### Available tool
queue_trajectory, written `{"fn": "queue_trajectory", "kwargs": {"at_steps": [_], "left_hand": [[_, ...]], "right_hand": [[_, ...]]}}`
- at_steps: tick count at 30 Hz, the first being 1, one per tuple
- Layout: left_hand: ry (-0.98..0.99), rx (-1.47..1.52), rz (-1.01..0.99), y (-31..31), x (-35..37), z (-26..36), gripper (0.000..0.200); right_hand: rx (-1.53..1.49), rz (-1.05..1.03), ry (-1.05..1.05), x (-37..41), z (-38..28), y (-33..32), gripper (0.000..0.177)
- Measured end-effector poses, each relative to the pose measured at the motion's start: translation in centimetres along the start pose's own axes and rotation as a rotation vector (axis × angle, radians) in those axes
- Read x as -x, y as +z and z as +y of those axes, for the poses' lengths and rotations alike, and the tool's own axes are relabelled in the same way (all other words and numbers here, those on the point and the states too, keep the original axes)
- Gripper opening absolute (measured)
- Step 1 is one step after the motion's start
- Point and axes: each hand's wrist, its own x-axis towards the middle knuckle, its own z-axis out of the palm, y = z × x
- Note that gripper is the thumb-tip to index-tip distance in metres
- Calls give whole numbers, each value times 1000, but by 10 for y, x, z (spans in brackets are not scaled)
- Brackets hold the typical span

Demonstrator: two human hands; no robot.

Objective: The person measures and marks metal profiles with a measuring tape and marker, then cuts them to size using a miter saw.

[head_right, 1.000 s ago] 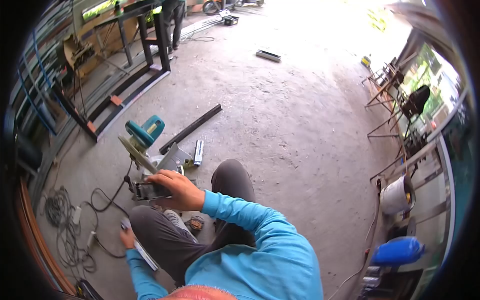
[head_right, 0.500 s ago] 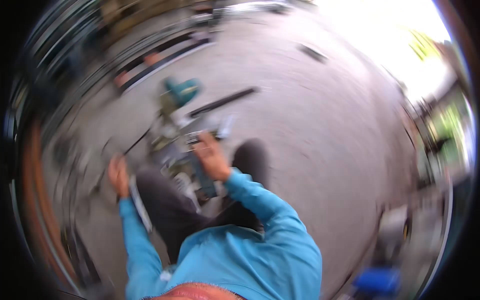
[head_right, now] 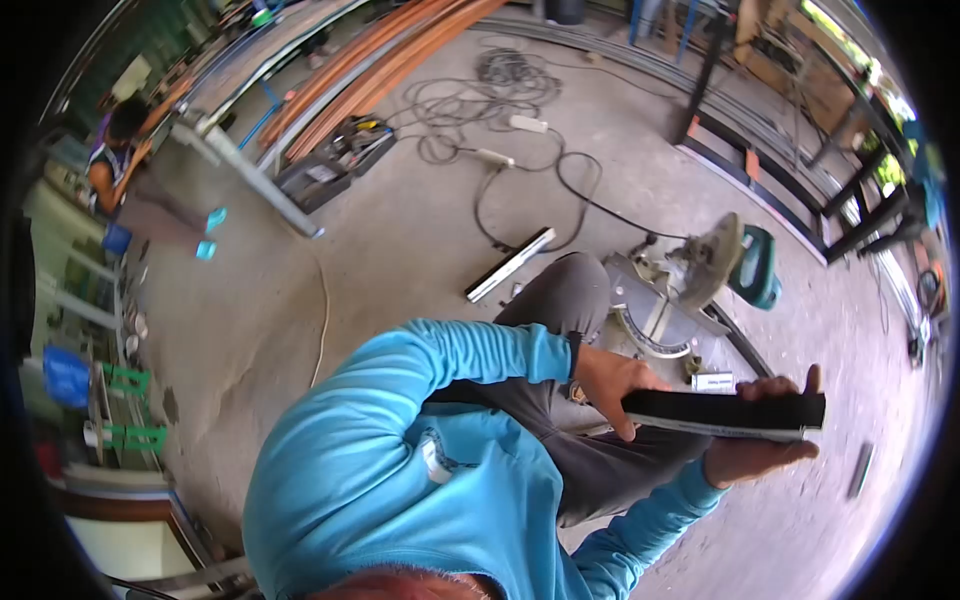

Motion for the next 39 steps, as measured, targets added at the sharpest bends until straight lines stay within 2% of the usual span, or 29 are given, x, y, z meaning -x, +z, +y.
{"fn": "queue_trajectory", "kwargs": {"at_steps": [1, 3, 4, 5, 6, 7, 8, 9, 11, 12, 14, 15, 16, 17, 20, 21, 22, 25, 27, 29, 31, 33, 34, 37, 39], "left_hand": [[-5, -19, 52, -3, -9, -2, 56], [-27, -46, 142, -8, -21, -9, 49], [13, -106, 201, -9, -32, -16, 51], [34, -162, 239, -10, -41, -21, 55], [53, -213, 282, -9, -47, -21, 58], [73, -270, 331, -10, -54, -21, 62], [38, -268, 302, -9, -57, -24, 70], [22, -251, 287, -5, -57, -35, 68], [-90, -238, 162, -6, -57, -34, 63], [-47, -166, 132, -6, -56, -37, 62], [41, -38, 117, -27, -58, -52, 62], [120, 11, 274, -42, -62, -50, 62], [187, -68, 295, -71, -59, -43, 64], [157, -176, 398, -98, -49, -33, 72], [-161, -119, 1161, -144, -13, -49, 64], [-223, -256, 1236, -187, -9, -51, 62], [-328, -399, 1259, -219, 23, -88, 61], [-694, -711, 1197, -254, 182, -243, 58], [-1044, -753, 1073, -227, 270, -290, 54], [-1124, -802, 1013, -179, 327, -306, 53], [-1071, -679, 985, -133, 344, -311, 51], [-925, -738, 822, -100, 339, -314, 50], [-931, -701, 776, -88, 336, -323, 49], [-892, -833, 871, -64, 325, -367, 50], [-942, -968, 855, -68, 304, -364, 54]], "right_hand": [[-15, -43, -29, -3, 1, -9, 100], [67, 129, -122, 2, 21, -6, 97], [221, 115, -139, 5, 34, -15, 93], [367, 83, -253, 11, 51, -27, 83], [491, -15, -251, 20, 47, -15, 81], [594, 7, -275, 27, 60, -15, 81], [518, -42, -158, 30, 70, -21, 88], [438, -94, -31, 31, 78, -29, 95], [338, -62, 27, 19, 86, -39, 100], [296, -55, 89, 17, 88, -46, 104], [406, -55, 38, 9, 102, -56, 120], [423, -46, -22, 7, 109, -56, 126], [436, -21, 85, 10, 106, -59, 132], [446, 12, 61, 7, 113, -73, 128], [505, 88, 116, -1, 117, -88, 115], [508, 67, 98, -2, 118, -99, 109], [539, 67, 87, -4, 120, -104, 105], [656, 39, 60, -10, 121, -103, 90], [750, 76, 72, -9, 124, -100, 88], [850, 77, 102, -7, 124, -106, 82], [949, 106, 117, -5, 127, -110, 80], [995, 130, 155, -4, 130, -110, 76], [1003, 141, 182, -5, 131, -112, 76], [1029, 126, 204, -8, 133, -112, 74], [1060, 106, 182, -11, 126, -114, 74]]}}
